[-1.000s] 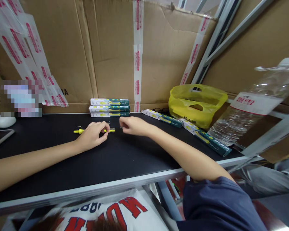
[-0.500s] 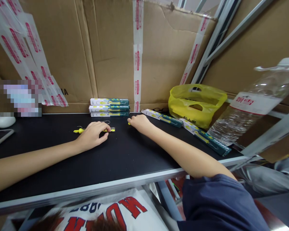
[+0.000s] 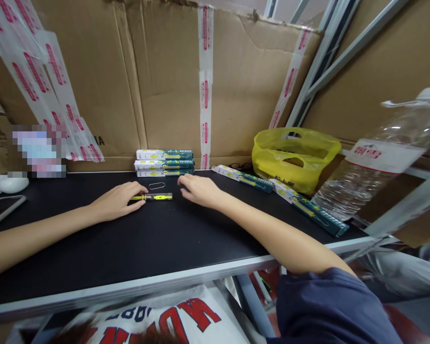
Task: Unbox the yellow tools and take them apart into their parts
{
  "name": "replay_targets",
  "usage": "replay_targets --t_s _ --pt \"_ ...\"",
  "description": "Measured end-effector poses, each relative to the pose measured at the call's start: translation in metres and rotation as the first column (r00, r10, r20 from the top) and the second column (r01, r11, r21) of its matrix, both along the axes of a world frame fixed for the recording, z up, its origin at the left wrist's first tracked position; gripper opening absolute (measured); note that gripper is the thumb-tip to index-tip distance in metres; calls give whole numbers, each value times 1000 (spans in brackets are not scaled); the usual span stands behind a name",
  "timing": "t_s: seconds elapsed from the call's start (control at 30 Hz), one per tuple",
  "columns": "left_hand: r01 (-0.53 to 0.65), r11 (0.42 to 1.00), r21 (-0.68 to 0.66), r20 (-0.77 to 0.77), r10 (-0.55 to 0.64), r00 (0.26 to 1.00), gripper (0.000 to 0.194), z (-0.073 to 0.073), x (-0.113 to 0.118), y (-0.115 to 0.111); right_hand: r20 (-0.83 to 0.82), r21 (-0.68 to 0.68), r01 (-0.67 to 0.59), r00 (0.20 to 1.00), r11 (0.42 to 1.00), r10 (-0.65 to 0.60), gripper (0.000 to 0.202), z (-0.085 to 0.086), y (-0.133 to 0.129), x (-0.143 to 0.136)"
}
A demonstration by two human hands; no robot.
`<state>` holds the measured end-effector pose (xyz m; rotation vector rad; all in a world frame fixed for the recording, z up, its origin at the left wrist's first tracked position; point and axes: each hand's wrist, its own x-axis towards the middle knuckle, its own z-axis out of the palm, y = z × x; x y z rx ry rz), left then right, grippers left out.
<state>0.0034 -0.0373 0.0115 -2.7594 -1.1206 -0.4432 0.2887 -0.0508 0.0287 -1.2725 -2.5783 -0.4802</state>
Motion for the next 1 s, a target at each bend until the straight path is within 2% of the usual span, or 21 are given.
replay_targets --t_s 0.1,0.23,0.37,0.6,0.83,0.93,1.0 --pt "16 998 -56 7 -16 1000 29 -1 -9 -1 -190 -108 -128 976 986 105 35 -14 1 -13" --pt "56 994 -90 22 -54 998 33 -5 -6 1 -345 -168 -220 926 961 152 22 -32 10 -21" --pt "29 996 -89 34 -26 999 34 -6 -4 1 -545 -214 -312 825 926 152 19 -38 16 -20" --pt "-50 996 -71 1 50 999 39 -8 -9 -1 -621 -259 -362 772 896 133 20 -38 16 -19" --pt "-29 996 -84 43 33 999 37 -7 -9 -1 -672 -276 -407 729 870 128 22 -37 14 -18" --pt "-8 993 -114 67 16 998 35 -5 -8 -4 -736 -278 -471 664 837 129 24 -36 14 -18" --pt "-11 991 -133 87 22 996 36 -4 -8 -5 -806 -281 -520 585 807 96 26 -35 15 -18"
